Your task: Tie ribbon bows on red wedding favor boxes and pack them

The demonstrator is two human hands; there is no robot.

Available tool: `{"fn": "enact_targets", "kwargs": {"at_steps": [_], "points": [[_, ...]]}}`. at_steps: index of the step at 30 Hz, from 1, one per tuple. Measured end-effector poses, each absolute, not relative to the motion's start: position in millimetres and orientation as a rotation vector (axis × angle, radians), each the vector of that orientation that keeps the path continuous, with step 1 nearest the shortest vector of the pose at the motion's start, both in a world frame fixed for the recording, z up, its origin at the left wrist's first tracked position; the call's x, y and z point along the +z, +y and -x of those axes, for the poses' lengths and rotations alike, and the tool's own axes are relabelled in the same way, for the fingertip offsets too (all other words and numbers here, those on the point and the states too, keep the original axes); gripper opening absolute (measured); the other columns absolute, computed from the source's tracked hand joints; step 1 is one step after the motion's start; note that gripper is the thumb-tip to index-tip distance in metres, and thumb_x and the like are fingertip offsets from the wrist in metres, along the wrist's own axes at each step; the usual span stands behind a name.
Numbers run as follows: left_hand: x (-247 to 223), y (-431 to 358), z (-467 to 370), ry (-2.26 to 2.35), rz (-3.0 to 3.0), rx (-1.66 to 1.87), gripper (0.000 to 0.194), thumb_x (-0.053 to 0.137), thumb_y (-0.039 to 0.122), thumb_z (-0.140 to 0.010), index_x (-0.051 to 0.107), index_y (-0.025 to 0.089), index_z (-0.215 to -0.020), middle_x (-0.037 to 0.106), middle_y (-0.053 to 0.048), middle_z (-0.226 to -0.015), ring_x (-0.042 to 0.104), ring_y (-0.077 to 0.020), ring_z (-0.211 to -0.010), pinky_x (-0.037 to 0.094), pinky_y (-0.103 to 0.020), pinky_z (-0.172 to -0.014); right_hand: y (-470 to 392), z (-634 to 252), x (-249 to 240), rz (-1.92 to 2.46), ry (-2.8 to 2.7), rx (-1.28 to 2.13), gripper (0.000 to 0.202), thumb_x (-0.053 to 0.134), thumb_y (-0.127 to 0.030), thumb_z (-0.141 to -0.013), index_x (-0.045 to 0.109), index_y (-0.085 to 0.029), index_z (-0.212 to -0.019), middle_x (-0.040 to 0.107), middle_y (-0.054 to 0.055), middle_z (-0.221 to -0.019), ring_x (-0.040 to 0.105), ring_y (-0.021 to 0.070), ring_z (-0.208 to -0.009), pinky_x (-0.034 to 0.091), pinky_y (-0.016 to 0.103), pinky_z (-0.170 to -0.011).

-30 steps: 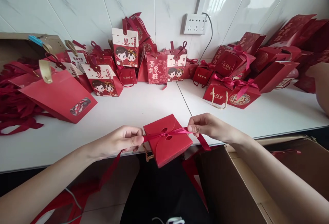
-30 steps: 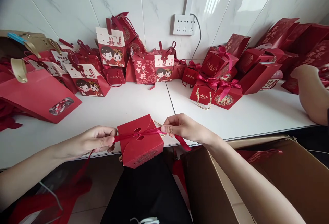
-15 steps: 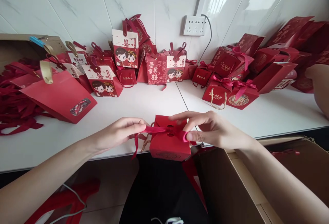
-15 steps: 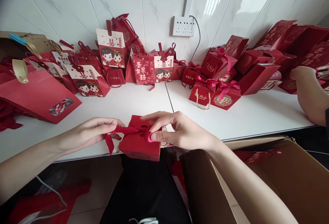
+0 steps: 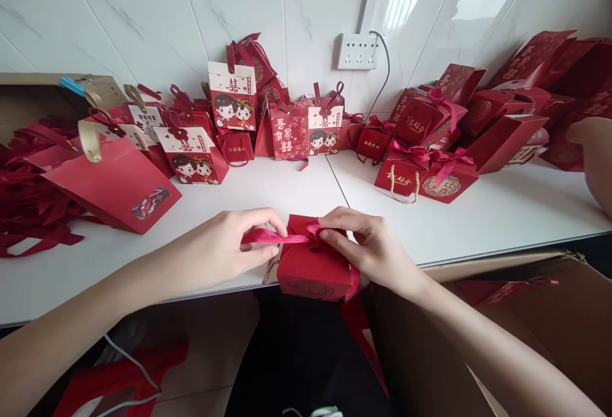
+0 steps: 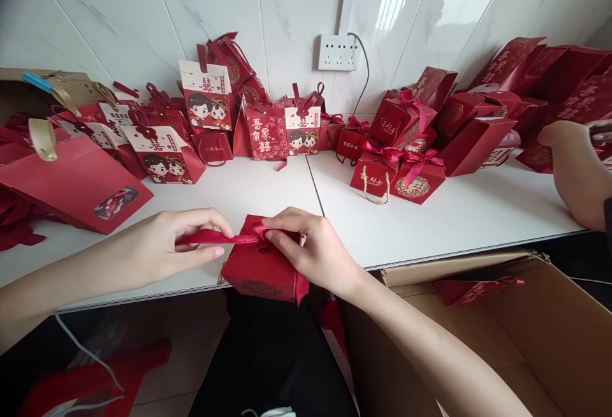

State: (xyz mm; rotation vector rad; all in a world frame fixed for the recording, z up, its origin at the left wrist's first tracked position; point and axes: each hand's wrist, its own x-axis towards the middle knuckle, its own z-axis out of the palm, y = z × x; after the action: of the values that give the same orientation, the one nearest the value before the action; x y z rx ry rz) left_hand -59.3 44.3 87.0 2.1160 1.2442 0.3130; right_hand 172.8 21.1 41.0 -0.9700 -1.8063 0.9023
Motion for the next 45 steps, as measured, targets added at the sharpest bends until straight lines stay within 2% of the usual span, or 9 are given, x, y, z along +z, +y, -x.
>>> {"fn": "enact_targets", "kwargs": {"at_steps": [5,8,12,16,20,28,34,41,45], "points": [[93.5,42.1,49.4,1.126,-2.570,0.372,0.022,0.048,0.035,-0.089,0.066,0.022,-0.086,0.061,-0.001,-0.090,0.054,-0.0113,-0.063,0.039,-0.023,-0.062,20.3,-171.7,40.4,1.001,-1.848,0.866,0.019,0.051,-0.018,-0.089,0.069,-0.020,-0.093,0.066,0.005,-0.090,0.061,0.0136,-0.080,0.047,0.025,-0.070],[100.6,41.6,42.8,0.983,-2.779,0.428,0.025,0.044,0.031,-0.091,0.067,0.021,-0.086,0.059,-0.004,-0.100,0.055,-0.0121,-0.067,0.040,-0.025,-0.065,20.5,-168.2,39.5,1.056,-1.788,0.877,0.010,0.054,-0.022,-0.088,0.064,-0.020,-0.092,0.068,0.002,-0.086,0.062,0.0132,-0.077,0.047,0.025,-0.070],[111.3,45.5,31.2,0.806,-2.893,0.341,0.028,0.041,0.028,-0.092,0.067,0.020,-0.085,0.061,-0.005,-0.087,0.055,-0.0156,-0.072,0.041,-0.027,-0.068,21.7,-164.5,37.8,1.085,-1.652,0.916,0.020,0.063,-0.026,-0.082,0.054,-0.020,-0.099,0.070,0.000,-0.081,0.063,0.0135,-0.073,0.047,0.026,-0.069],[120.8,51.6,18.2,0.687,-2.910,0.350,0.026,0.045,0.024,-0.090,0.066,0.019,-0.076,0.060,-0.004,-0.079,0.053,-0.0161,-0.070,0.042,-0.027,-0.070,23.1,-164.5,38.7,1.034,-1.659,1.010,0.015,0.058,-0.022,-0.083,0.060,-0.019,-0.097,0.071,0.000,-0.081,0.064,0.0123,-0.073,0.047,0.024,-0.069],[125.7,56.9,10.5,0.681,-2.814,0.330,0.019,0.049,0.021,-0.086,0.067,0.019,-0.081,0.062,-0.003,-0.081,0.055,-0.0151,-0.072,0.042,-0.026,-0.068,24.5,-165.7,41.1,1.046,-1.737,0.969,0.011,0.055,-0.021,-0.084,0.065,-0.019,-0.085,0.069,-0.001,-0.079,0.061,0.0114,-0.069,0.045,0.022,-0.063],[123.0,68.1,11.5,0.672,-2.644,0.404,0.017,0.050,0.024,-0.086,0.066,0.020,-0.083,0.066,-0.001,-0.085,0.058,-0.0141,-0.075,0.042,-0.024,-0.071,24.8,-165.2,42.2,1.046,-1.710,1.045,0.012,0.056,-0.025,-0.085,0.066,-0.017,-0.085,0.071,0.001,-0.079,0.064,0.0133,-0.072,0.048,0.024,-0.067],[119.5,72.8,37.8,0.808,-2.505,0.318,0.018,0.052,0.031,-0.086,0.065,0.021,-0.079,0.065,0.000,-0.080,0.057,-0.0131,-0.070,0.041,-0.023,-0.063,21.6,-173.9,40.5,1.033,-1.540,1.090,0.024,0.064,-0.032,-0.080,0.063,-0.016,-0.097,0.071,0.005,-0.085,0.065,0.0150,-0.075,0.049,0.027,-0.068],[104.7,78.8,51.6,1.183,-2.445,0.451,0.014,0.051,0.030,-0.086,0.062,0.023,-0.080,0.063,0.002,-0.074,0.057,-0.0127,-0.065,0.040,-0.024,-0.062,-2.1,-178.0,46.2,0.947,-1.855,0.969,0.006,0.060,-0.018,-0.084,0.065,-0.018,-0.084,0.069,0.005,-0.084,0.063,0.0138,-0.076,0.050,0.026,-0.069],[100.2,81.1,46.6,1.142,-2.437,0.503,0.014,0.051,0.028,-0.086,0.062,0.022,-0.080,0.066,0.001,-0.079,0.060,-0.0142,-0.074,0.043,-0.025,-0.068,-13.4,-176.3,45.6,0.697,-2.125,0.735,0.018,0.051,-0.004,-0.084,0.063,-0.017,-0.088,0.068,0.006,-0.085,0.063,0.0146,-0.084,0.052,0.029,-0.078]]}}
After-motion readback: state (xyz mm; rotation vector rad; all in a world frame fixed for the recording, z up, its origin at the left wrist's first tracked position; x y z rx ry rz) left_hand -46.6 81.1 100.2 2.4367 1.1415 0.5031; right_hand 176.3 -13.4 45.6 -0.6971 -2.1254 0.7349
